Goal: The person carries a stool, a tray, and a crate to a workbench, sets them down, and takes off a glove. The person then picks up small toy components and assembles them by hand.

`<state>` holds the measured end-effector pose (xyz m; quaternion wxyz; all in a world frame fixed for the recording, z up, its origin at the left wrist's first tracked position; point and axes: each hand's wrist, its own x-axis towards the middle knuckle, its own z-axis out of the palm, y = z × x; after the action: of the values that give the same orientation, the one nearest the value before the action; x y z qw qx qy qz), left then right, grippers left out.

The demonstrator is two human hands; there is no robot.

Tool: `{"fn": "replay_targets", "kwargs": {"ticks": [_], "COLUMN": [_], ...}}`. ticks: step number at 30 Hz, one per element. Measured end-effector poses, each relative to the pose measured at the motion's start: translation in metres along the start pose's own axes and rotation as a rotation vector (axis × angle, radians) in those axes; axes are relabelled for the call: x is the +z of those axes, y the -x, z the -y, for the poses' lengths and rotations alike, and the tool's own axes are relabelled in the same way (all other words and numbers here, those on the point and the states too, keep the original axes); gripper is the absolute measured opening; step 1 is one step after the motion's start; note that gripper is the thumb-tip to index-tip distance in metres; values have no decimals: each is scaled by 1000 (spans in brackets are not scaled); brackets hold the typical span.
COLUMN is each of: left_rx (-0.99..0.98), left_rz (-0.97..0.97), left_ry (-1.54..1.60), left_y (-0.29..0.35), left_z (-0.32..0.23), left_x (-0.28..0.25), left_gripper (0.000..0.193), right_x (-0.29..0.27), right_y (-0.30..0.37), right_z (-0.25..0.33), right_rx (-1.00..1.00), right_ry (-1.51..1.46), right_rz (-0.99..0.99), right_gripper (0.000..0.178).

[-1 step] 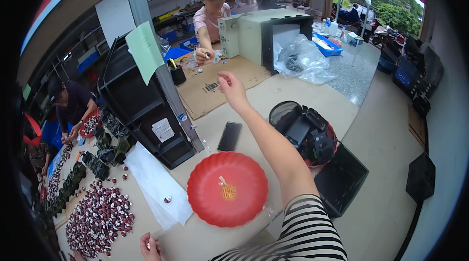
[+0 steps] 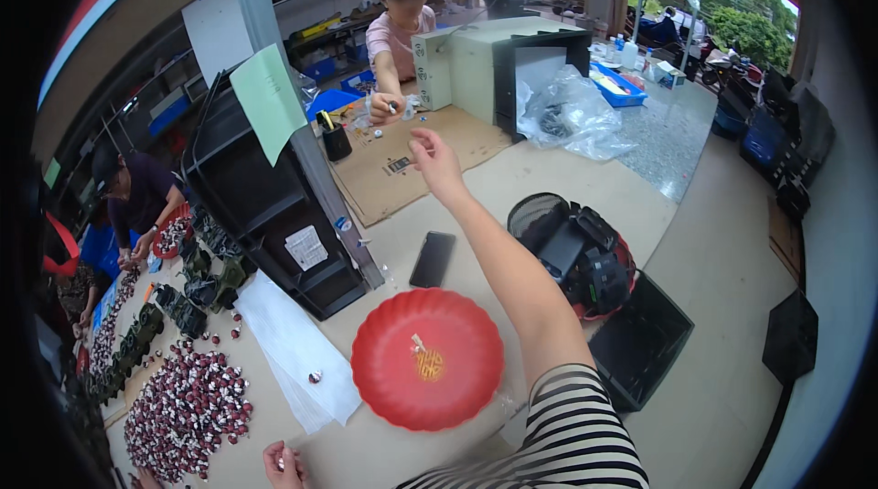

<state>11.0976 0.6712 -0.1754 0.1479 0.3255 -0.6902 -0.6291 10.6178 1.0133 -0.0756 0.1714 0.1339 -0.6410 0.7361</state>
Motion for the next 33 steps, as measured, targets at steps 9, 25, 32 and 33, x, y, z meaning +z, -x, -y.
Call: {"fn": "replay_targets", "kwargs": {"ticks": [9, 25, 32, 33], "left_rx": [84, 100, 276, 289], "left_rz": [-6, 173, 390, 440], "left_ry": [-393, -307, -92, -72], "left_y": [2, -31, -18, -19], "left_z": [-4, -7, -56, -57], "left_x": [17, 45, 95, 103], "left_gripper": [29, 29, 33, 33], "right_x": [11, 16, 43, 46], "right_y": [-95, 72, 243, 256], "right_z": [-51, 14, 63, 64], "right_rx": [-191, 99, 340, 357], "right_ry": [290, -163, -133, -133], "right_rz": [-62, 163, 524, 532], "right_gripper": [42, 32, 39, 39]}}
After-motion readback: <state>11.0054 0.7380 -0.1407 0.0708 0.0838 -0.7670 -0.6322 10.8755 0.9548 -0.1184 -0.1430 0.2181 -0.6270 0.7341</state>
